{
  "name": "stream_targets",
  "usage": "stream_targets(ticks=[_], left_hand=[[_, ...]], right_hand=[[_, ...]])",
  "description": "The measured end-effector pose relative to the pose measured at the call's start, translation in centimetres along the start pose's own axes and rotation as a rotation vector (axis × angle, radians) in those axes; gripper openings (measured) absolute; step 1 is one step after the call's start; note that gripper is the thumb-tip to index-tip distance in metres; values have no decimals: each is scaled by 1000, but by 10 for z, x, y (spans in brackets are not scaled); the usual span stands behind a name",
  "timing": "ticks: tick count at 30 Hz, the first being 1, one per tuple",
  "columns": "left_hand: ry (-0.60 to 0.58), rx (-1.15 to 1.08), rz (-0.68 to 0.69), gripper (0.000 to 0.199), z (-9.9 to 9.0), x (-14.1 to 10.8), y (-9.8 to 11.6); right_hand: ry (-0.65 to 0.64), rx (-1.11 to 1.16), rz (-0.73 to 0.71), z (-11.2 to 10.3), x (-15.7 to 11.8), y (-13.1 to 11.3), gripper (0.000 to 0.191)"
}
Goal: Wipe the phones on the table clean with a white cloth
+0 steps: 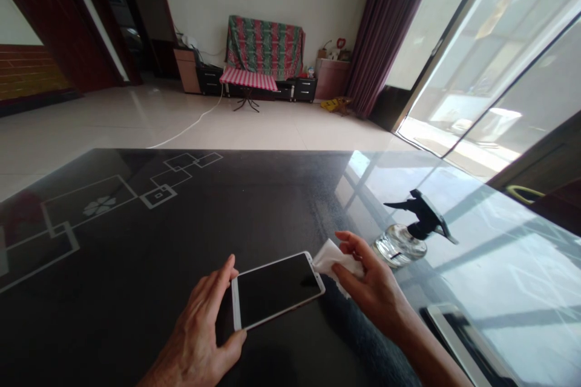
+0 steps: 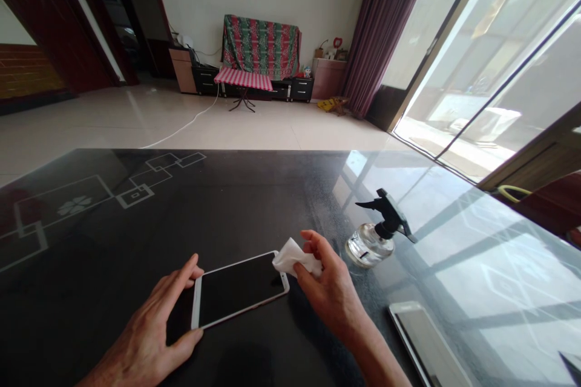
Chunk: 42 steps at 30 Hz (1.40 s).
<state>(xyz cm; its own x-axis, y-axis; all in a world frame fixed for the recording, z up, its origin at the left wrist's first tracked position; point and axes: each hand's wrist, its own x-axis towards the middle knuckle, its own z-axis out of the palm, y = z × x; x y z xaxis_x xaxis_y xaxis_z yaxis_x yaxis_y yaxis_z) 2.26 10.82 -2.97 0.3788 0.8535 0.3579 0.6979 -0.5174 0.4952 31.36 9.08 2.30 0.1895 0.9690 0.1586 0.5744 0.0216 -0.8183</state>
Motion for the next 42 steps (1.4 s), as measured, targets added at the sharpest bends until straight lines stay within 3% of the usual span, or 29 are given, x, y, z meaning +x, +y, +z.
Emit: stream_targets(ticks=[3,7,10,14,17,20,24,27,33,37,42], left_hand=[[-12,-5,-6,92,1,-1,-1],[-24,5,-2,88,0,-1,-2],[-9,42,50,82,-5,-1,3],[188,66,101,59,-18,4,30],[225,5,147,32,-23,6,61],[160,-45,139,34,-21,6,87],[228,-54,147,46,-9,2,102],[273,-42,130,48,-2,2,104],[227,-173,51,22,-2,15,100],[170,-340,-28,25,-5,27,90],[152,-542,-171,28,-2,32,80]], right_hand=[[-69,85,72,1,-2,-6,17],[-164,365,237,12,-8,-21,24],[-168,415,231,25,-13,-33,22],[-85,412,204,38,-20,-44,17],[-31,519,221,47,-28,-47,23],[-31,653,247,56,-38,-51,34],[-73,732,242,59,-51,-61,40],[-102,770,223,56,-56,-67,39],[-105,888,195,59,-49,-61,33],[-165,1006,219,65,-39,-53,28],[-148,972,231,65,-27,-56,27]])
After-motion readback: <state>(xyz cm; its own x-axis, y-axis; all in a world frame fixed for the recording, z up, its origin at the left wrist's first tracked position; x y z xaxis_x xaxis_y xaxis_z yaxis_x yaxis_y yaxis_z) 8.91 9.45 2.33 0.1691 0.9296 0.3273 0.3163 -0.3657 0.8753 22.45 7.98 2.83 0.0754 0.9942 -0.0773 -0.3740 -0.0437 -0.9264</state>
